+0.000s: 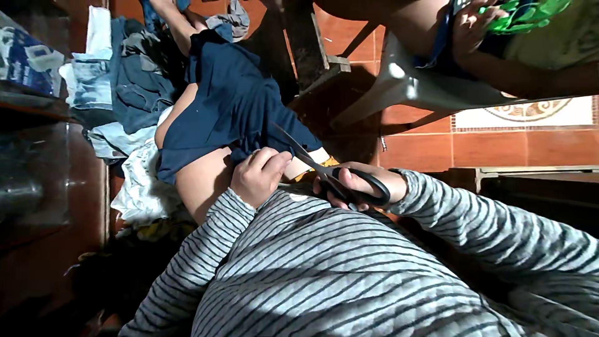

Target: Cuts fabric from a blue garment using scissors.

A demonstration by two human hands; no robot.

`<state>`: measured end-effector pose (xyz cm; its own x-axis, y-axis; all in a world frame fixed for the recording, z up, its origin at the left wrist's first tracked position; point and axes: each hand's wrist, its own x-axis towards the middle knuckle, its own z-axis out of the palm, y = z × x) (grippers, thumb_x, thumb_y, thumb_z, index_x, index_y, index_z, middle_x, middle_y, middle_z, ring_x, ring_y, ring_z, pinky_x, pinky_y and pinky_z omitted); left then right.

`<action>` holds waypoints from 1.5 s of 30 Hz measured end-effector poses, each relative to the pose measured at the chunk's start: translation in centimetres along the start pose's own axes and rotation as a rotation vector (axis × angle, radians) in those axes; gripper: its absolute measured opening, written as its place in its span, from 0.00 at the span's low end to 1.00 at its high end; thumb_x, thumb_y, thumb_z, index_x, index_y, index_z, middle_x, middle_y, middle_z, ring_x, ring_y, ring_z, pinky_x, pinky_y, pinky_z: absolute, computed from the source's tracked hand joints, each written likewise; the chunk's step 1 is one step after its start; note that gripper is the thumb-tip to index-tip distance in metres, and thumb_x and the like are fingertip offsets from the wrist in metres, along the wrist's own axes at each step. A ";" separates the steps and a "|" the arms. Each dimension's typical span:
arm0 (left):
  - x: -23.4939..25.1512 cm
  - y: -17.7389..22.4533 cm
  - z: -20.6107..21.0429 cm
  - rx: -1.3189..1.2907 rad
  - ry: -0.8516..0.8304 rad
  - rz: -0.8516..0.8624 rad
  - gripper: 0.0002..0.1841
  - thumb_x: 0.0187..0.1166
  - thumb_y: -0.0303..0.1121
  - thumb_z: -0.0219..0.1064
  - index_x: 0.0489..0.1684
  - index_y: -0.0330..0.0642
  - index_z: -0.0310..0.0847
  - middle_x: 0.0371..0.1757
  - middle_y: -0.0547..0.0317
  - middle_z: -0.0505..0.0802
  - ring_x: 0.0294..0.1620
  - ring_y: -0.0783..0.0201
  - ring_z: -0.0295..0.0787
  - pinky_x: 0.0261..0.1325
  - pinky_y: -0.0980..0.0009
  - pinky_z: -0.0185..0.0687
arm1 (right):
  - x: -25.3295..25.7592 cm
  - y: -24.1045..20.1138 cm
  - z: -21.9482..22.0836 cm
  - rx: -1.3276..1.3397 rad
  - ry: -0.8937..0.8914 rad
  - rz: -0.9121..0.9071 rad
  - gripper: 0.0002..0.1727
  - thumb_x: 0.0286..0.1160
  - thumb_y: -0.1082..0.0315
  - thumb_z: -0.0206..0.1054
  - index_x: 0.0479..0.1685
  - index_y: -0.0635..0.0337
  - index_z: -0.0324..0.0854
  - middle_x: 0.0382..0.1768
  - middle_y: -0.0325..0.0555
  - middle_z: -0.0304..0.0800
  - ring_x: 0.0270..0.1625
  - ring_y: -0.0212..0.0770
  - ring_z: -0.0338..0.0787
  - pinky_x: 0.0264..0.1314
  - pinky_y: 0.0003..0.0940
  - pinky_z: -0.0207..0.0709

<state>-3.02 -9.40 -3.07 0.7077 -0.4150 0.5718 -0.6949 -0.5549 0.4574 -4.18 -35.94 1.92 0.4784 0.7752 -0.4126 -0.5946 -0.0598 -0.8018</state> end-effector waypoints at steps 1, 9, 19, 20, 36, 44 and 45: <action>-0.1 0.0 0.0 0.005 0.023 0.013 0.10 0.84 0.33 0.65 0.45 0.39 0.92 0.38 0.49 0.91 0.40 0.57 0.90 0.44 0.70 0.87 | 0.0 0.0 -0.1 -0.003 -0.007 -0.001 0.40 0.69 0.22 0.57 0.52 0.52 0.83 0.24 0.28 0.86 0.19 0.20 0.80 0.17 0.13 0.70; -0.7 -0.1 -0.1 -0.018 0.109 0.030 0.07 0.83 0.31 0.66 0.43 0.42 0.91 0.41 0.50 0.90 0.44 0.59 0.89 0.49 0.71 0.85 | 0.3 0.9 -2.0 0.041 -0.088 0.005 0.41 0.70 0.21 0.56 0.57 0.51 0.82 0.27 0.29 0.88 0.23 0.23 0.85 0.21 0.15 0.75; -0.5 0.1 -0.3 -0.033 0.110 0.044 0.08 0.84 0.30 0.65 0.43 0.41 0.92 0.44 0.49 0.93 0.46 0.59 0.91 0.49 0.70 0.86 | 0.4 0.3 -1.8 -0.030 -0.112 0.003 0.42 0.67 0.20 0.58 0.56 0.50 0.82 0.26 0.27 0.87 0.23 0.21 0.83 0.22 0.14 0.73; -0.5 0.1 -0.3 -0.032 0.111 0.044 0.08 0.84 0.30 0.65 0.43 0.41 0.92 0.45 0.49 0.94 0.46 0.59 0.91 0.50 0.70 0.86 | 0.5 0.3 -1.8 -0.029 -0.113 -0.001 0.41 0.68 0.21 0.58 0.54 0.50 0.82 0.25 0.27 0.87 0.23 0.21 0.83 0.23 0.14 0.73; -1.1 0.0 -0.6 -0.023 0.118 0.060 0.09 0.85 0.32 0.64 0.43 0.41 0.91 0.46 0.49 0.96 0.44 0.58 0.91 0.47 0.70 0.84 | 0.6 -0.2 -2.6 -0.082 -0.074 0.035 0.34 0.67 0.25 0.66 0.42 0.49 0.84 0.21 0.26 0.85 0.20 0.23 0.84 0.23 0.18 0.80; -1.5 0.1 -0.9 -0.045 0.111 0.101 0.08 0.86 0.33 0.64 0.43 0.43 0.89 0.46 0.52 0.95 0.41 0.61 0.88 0.45 0.72 0.81 | 0.6 -1.5 -3.4 -0.092 -0.104 0.081 0.35 0.67 0.25 0.65 0.45 0.51 0.85 0.20 0.26 0.85 0.19 0.22 0.84 0.22 0.17 0.79; -1.5 0.1 -0.9 -0.052 0.106 0.111 0.07 0.86 0.33 0.64 0.43 0.43 0.89 0.47 0.53 0.95 0.41 0.61 0.88 0.45 0.72 0.81 | 0.6 -1.7 -3.4 -0.097 -0.100 0.091 0.36 0.67 0.25 0.66 0.45 0.52 0.85 0.19 0.26 0.84 0.19 0.22 0.84 0.22 0.16 0.79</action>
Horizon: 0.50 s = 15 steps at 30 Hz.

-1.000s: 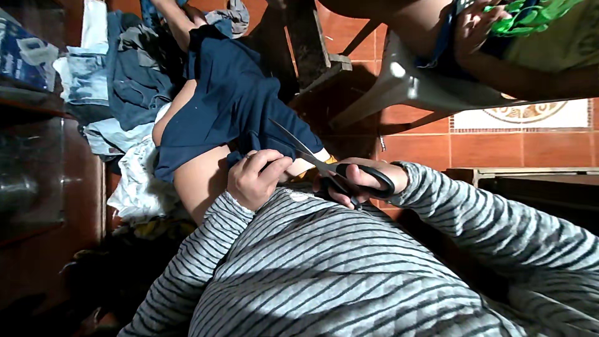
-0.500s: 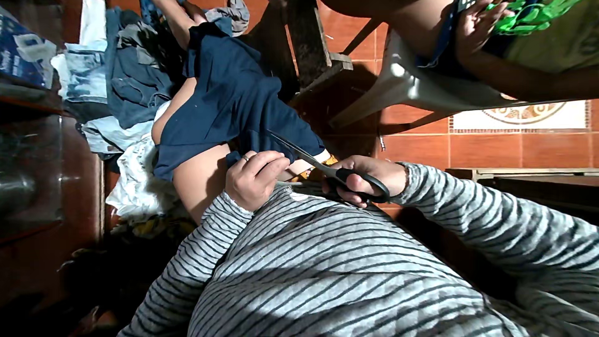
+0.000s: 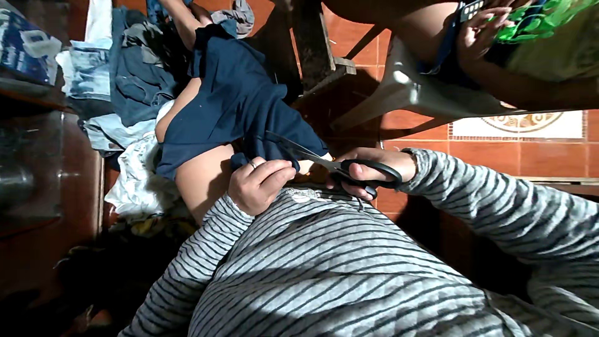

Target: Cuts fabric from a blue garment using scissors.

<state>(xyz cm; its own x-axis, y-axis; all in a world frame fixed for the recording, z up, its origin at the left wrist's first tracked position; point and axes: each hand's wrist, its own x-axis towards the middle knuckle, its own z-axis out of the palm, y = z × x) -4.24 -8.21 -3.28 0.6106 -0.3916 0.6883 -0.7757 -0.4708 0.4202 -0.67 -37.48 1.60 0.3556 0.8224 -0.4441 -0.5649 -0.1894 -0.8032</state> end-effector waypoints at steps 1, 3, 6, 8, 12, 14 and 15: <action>0.0 0.0 0.0 -0.007 -0.001 0.009 0.07 0.86 0.33 0.65 0.43 0.43 0.89 0.46 0.52 0.95 0.42 0.61 0.88 0.46 0.72 0.81 | 0.1 -0.2 0.1 -0.002 0.010 0.016 0.36 0.66 0.25 0.66 0.44 0.52 0.85 0.19 0.27 0.84 0.18 0.23 0.84 0.21 0.16 0.79; 0.1 0.1 0.0 -0.019 -0.012 0.023 0.08 0.86 0.33 0.65 0.43 0.43 0.90 0.47 0.52 0.96 0.42 0.61 0.88 0.46 0.72 0.81 | 0.5 -0.6 0.2 -0.003 0.023 0.043 0.36 0.66 0.26 0.67 0.44 0.52 0.85 0.18 0.27 0.83 0.18 0.23 0.84 0.21 0.17 0.79; 0.0 0.1 0.0 -0.021 -0.018 0.038 0.08 0.86 0.33 0.64 0.43 0.44 0.90 0.47 0.53 0.96 0.40 0.61 0.87 0.43 0.71 0.80 | 1.1 -0.7 0.1 -0.005 0.023 0.059 0.34 0.68 0.27 0.66 0.44 0.52 0.83 0.18 0.28 0.83 0.17 0.23 0.84 0.21 0.16 0.79; -0.1 0.2 -0.1 -0.024 -0.022 0.042 0.08 0.86 0.33 0.64 0.44 0.44 0.90 0.47 0.53 0.96 0.39 0.62 0.87 0.42 0.72 0.79 | 1.5 -0.6 0.0 0.003 0.016 0.060 0.34 0.68 0.28 0.67 0.46 0.53 0.83 0.19 0.29 0.83 0.17 0.23 0.83 0.20 0.16 0.78; -0.1 0.2 -0.1 -0.040 -0.026 0.043 0.08 0.86 0.33 0.64 0.43 0.44 0.90 0.46 0.54 0.96 0.38 0.62 0.86 0.41 0.72 0.79 | 1.9 -0.5 -0.3 -0.012 0.023 0.069 0.35 0.66 0.26 0.67 0.43 0.53 0.83 0.19 0.29 0.84 0.16 0.23 0.83 0.19 0.15 0.77; 0.0 0.2 0.1 -0.045 -0.022 0.046 0.09 0.86 0.33 0.64 0.42 0.44 0.91 0.46 0.54 0.96 0.37 0.63 0.86 0.40 0.73 0.79 | 2.0 -0.5 -0.6 -0.031 0.018 0.089 0.35 0.66 0.27 0.69 0.42 0.53 0.83 0.18 0.29 0.82 0.16 0.23 0.82 0.19 0.15 0.77; -0.1 0.2 0.1 -0.047 -0.024 0.048 0.09 0.86 0.33 0.64 0.43 0.44 0.91 0.46 0.54 0.96 0.37 0.63 0.85 0.40 0.73 0.79 | 2.1 -0.5 -0.8 -0.043 0.023 0.096 0.33 0.66 0.29 0.69 0.40 0.53 0.82 0.17 0.29 0.81 0.15 0.22 0.82 0.18 0.15 0.76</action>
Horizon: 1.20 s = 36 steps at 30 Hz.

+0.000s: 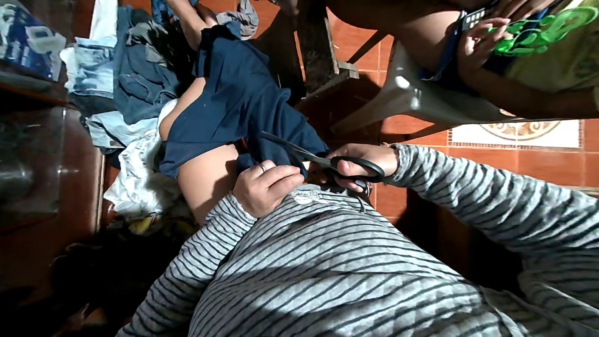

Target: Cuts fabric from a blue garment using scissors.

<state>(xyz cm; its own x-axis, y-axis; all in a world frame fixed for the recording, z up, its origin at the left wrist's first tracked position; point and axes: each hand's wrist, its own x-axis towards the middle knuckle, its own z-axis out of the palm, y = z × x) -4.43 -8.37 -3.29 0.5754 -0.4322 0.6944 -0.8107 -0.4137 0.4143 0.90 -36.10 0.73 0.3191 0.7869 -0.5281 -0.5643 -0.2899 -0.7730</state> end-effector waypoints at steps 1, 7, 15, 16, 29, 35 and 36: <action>0.0 0.0 0.0 -0.002 -0.005 0.001 0.09 0.86 0.33 0.64 0.43 0.44 0.91 0.46 0.54 0.96 0.37 0.63 0.85 0.40 0.72 0.78 | 0.1 0.0 -0.1 -0.009 0.015 0.009 0.31 0.66 0.31 0.71 0.38 0.53 0.82 0.15 0.29 0.80 0.15 0.22 0.81 0.18 0.15 0.76; -0.3 0.0 0.3 -0.015 -0.023 0.004 0.09 0.86 0.33 0.63 0.44 0.45 0.91 0.46 0.55 0.97 0.34 0.63 0.85 0.37 0.72 0.76 | 0.2 -0.8 -0.8 -0.084 0.041 0.027 0.28 0.69 0.37 0.71 0.37 0.56 0.84 0.14 0.30 0.80 0.14 0.24 0.80 0.17 0.16 0.75; -0.2 0.2 0.2 -0.038 -0.069 0.016 0.10 0.87 0.33 0.61 0.45 0.45 0.91 0.48 0.55 0.97 0.33 0.63 0.84 0.37 0.71 0.76 | 1.7 -2.6 -1.5 -0.183 0.063 0.127 0.27 0.77 0.40 0.62 0.33 0.59 0.80 0.13 0.35 0.77 0.14 0.28 0.81 0.17 0.20 0.75; -0.2 0.2 0.2 -0.039 -0.070 0.015 0.10 0.87 0.33 0.61 0.45 0.45 0.91 0.48 0.55 0.97 0.33 0.63 0.84 0.37 0.72 0.76 | 1.9 -2.6 -1.6 -0.190 0.059 0.129 0.27 0.78 0.40 0.62 0.33 0.59 0.80 0.13 0.35 0.78 0.14 0.28 0.81 0.17 0.20 0.76; -0.3 0.3 0.7 -0.082 -0.067 0.044 0.09 0.87 0.32 0.62 0.46 0.45 0.91 0.46 0.54 0.97 0.34 0.61 0.87 0.36 0.70 0.79 | 2.7 -3.8 -3.3 -0.287 0.045 0.180 0.26 0.77 0.43 0.67 0.34 0.61 0.85 0.13 0.35 0.77 0.12 0.28 0.78 0.15 0.21 0.74; -0.3 0.3 0.6 -0.103 -0.078 0.058 0.10 0.87 0.32 0.61 0.47 0.45 0.91 0.47 0.54 0.97 0.34 0.61 0.88 0.36 0.70 0.80 | 5.2 -2.3 -6.2 -0.240 0.020 0.171 0.22 0.79 0.46 0.70 0.35 0.59 0.88 0.19 0.38 0.84 0.15 0.28 0.78 0.15 0.23 0.73; -0.4 0.3 0.6 -0.107 -0.080 0.058 0.10 0.87 0.31 0.61 0.47 0.45 0.91 0.47 0.54 0.97 0.35 0.61 0.88 0.36 0.70 0.80 | 5.6 -2.0 -6.7 -0.263 0.045 0.174 0.21 0.77 0.47 0.72 0.35 0.59 0.89 0.19 0.38 0.85 0.13 0.29 0.78 0.13 0.24 0.73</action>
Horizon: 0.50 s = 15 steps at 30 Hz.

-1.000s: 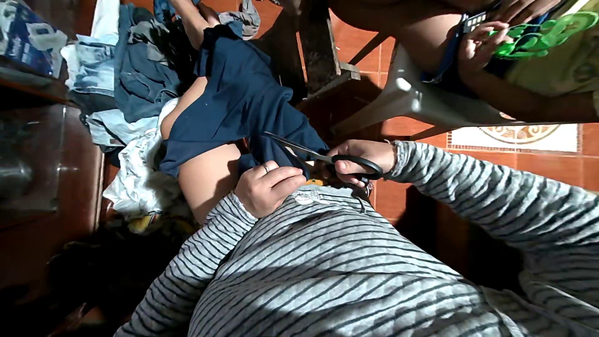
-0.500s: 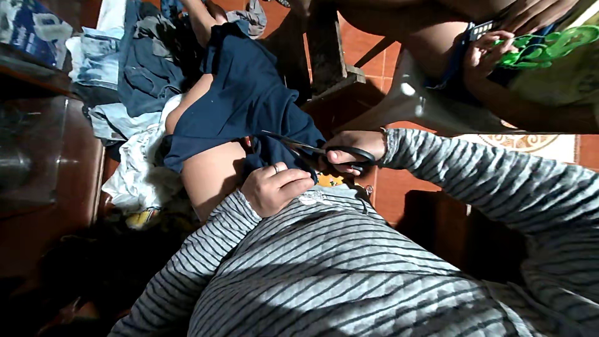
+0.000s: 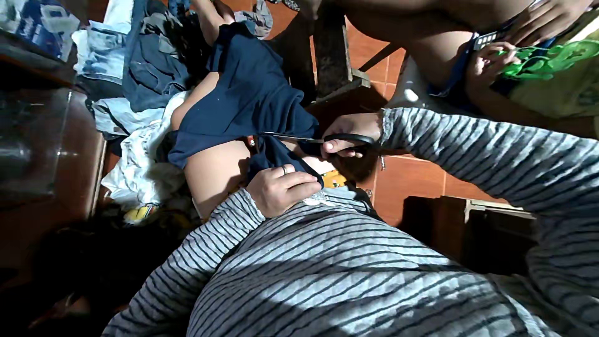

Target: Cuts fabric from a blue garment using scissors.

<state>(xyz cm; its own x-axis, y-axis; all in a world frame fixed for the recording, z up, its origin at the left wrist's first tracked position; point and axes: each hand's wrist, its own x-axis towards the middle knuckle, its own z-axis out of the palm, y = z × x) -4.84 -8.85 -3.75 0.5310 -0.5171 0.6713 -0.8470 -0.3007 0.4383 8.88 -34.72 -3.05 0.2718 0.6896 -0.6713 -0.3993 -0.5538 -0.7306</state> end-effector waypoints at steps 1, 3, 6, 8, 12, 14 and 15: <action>0.0 0.0 0.0 -0.004 0.001 0.001 0.10 0.87 0.31 0.61 0.46 0.44 0.91 0.47 0.53 0.97 0.35 0.61 0.89 0.36 0.70 0.81 | 0.3 0.1 -0.3 -0.041 0.019 0.009 0.21 0.76 0.47 0.73 0.34 0.58 0.89 0.18 0.38 0.84 0.13 0.29 0.77 0.13 0.25 0.73; 0.0 0.1 -0.1 -0.007 0.005 0.004 0.09 0.86 0.31 0.62 0.46 0.44 0.91 0.46 0.53 0.98 0.35 0.60 0.89 0.36 0.70 0.81 | 0.4 -0.2 -0.6 -0.107 0.046 0.017 0.21 0.73 0.45 0.75 0.34 0.57 0.90 0.16 0.38 0.83 0.12 0.30 0.76 0.14 0.27 0.73; 0.1 0.1 -0.1 -0.013 -0.001 0.015 0.10 0.87 0.31 0.62 0.47 0.44 0.91 0.46 0.53 0.97 0.35 0.60 0.89 0.36 0.69 0.81 | 0.4 -0.9 -1.1 -0.140 0.030 -0.002 0.22 0.72 0.46 0.76 0.34 0.60 0.90 0.15 0.38 0.82 0.13 0.29 0.77 0.14 0.26 0.74; 0.2 0.0 -0.1 -0.015 -0.006 0.026 0.10 0.87 0.30 0.61 0.48 0.43 0.91 0.46 0.52 0.97 0.35 0.60 0.89 0.36 0.70 0.81 | -0.2 -3.4 -0.8 -0.232 0.025 0.025 0.22 0.74 0.49 0.75 0.29 0.62 0.86 0.14 0.38 0.80 0.13 0.29 0.78 0.16 0.24 0.74; 0.3 0.2 -0.3 -0.004 -0.011 0.029 0.10 0.88 0.31 0.60 0.47 0.44 0.90 0.46 0.52 0.97 0.35 0.60 0.89 0.36 0.70 0.80 | -0.9 -8.4 0.2 -0.461 0.046 0.135 0.22 0.79 0.53 0.70 0.24 0.62 0.84 0.14 0.36 0.78 0.15 0.27 0.76 0.21 0.22 0.69; 0.3 0.3 -0.7 0.001 -0.013 0.021 0.10 0.87 0.31 0.61 0.47 0.44 0.90 0.45 0.52 0.97 0.35 0.60 0.89 0.36 0.70 0.81 | -0.3 -8.6 -0.4 -0.555 0.046 0.096 0.22 0.77 0.52 0.73 0.26 0.63 0.86 0.14 0.37 0.80 0.15 0.28 0.77 0.21 0.23 0.71; 0.3 0.4 -1.0 0.005 -0.018 0.013 0.10 0.87 0.31 0.61 0.47 0.44 0.90 0.44 0.52 0.97 0.35 0.59 0.89 0.37 0.69 0.81 | 0.0 -8.6 -0.7 -0.646 0.051 0.071 0.22 0.75 0.50 0.74 0.27 0.63 0.87 0.16 0.38 0.80 0.17 0.28 0.77 0.23 0.26 0.71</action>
<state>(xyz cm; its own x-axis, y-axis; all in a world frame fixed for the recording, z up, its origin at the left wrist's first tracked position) -4.96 -8.34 -2.79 0.5194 -0.5350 0.6663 -0.8540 -0.2976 0.4267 12.89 -30.26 3.18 0.3117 0.6267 -0.7142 0.1846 -0.7773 -0.6015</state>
